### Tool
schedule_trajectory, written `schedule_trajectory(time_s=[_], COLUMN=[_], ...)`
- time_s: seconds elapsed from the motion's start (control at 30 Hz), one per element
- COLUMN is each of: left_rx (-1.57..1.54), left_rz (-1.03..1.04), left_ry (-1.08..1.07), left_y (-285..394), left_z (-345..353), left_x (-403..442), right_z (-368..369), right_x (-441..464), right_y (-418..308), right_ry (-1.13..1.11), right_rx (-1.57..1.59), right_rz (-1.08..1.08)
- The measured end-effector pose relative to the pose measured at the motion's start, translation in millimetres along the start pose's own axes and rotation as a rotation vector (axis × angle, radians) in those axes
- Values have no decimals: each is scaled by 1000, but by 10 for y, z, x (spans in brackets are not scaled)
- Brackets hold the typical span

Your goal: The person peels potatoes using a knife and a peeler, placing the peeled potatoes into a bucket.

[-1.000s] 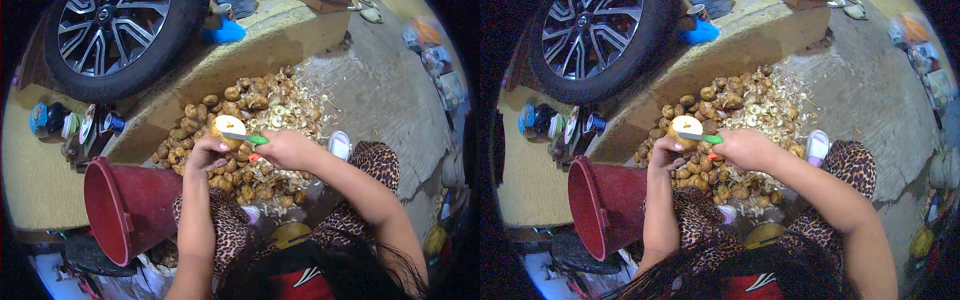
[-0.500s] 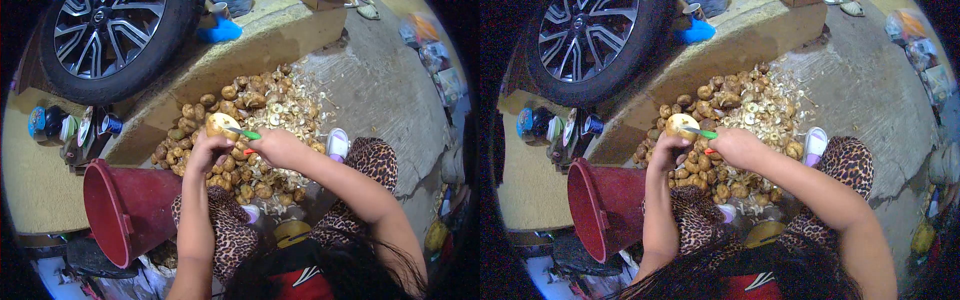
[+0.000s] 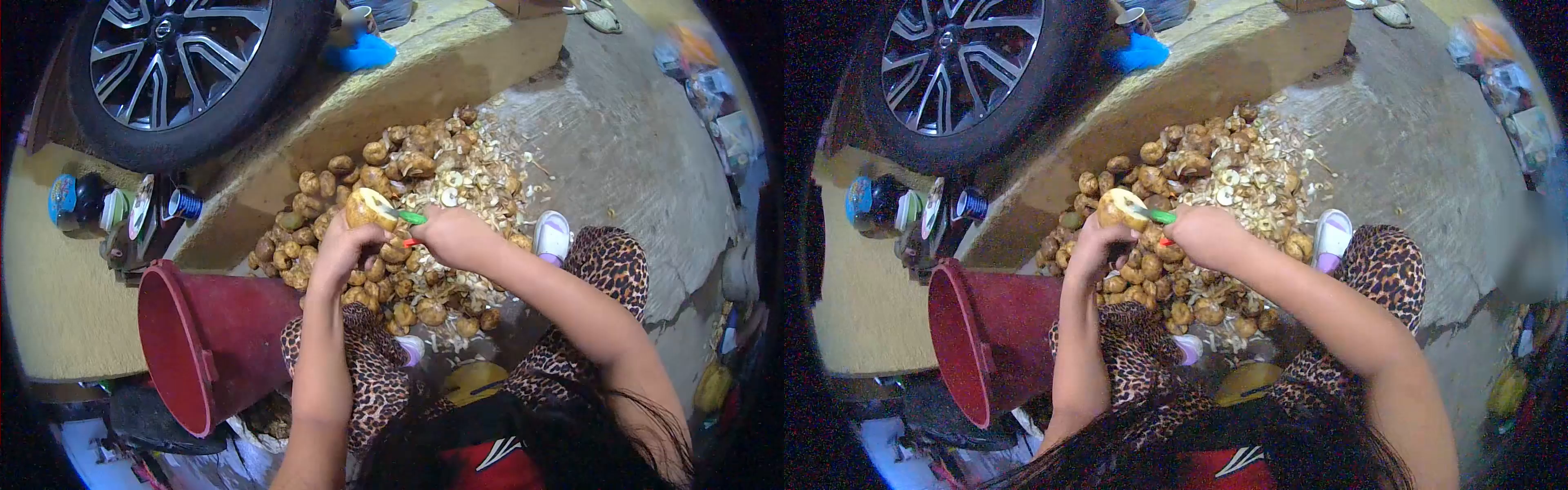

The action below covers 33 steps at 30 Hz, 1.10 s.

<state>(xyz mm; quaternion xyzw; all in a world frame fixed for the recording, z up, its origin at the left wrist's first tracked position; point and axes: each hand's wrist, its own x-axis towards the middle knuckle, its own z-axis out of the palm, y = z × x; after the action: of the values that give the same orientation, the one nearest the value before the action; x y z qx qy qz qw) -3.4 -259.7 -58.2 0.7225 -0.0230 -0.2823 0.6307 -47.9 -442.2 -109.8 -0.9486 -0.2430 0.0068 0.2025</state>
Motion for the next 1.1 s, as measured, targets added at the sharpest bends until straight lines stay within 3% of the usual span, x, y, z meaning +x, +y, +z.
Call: schedule_trajectory(time_s=[0.13, 0.33, 0.47, 0.57, 0.67, 0.73, 0.83, 1.0, 1.1], left_rx=[-330, 83, -317, -268, 195, -63, -595, -658, -725], left_rz=[-83, 22, -145, -171, 24, -87, -110, -198, -144], left_ry=[-197, 37, -149, -113, 72, -80, -364, -22, -277], left_y=[-72, -80, -153, -171, -156, -154, -167, -76, -205], left_z=[-121, 44, -113, -80, 122, 5, -152, -126, -302], left_x=[48, 54, 106, 134, 86, 76, 10, -4, 81], right_z=[25, 15, -1, -6, 31, 111, 103, 42, -137], right_x=[16, 18, 38, 36, 7, -1, -46, -95, -142], right_y=[32, -19, 28, 3, -19, 22, 264, 203, 202], right_ry=[37, -25, -21, -61, -95, -61, -193, -270, -187], right_rx=[9, 17, 68, 36, 47, 55, 4, 78, 95], right_rz=[23, 68, 90, 127, 149, 115, 272, 173, 152])
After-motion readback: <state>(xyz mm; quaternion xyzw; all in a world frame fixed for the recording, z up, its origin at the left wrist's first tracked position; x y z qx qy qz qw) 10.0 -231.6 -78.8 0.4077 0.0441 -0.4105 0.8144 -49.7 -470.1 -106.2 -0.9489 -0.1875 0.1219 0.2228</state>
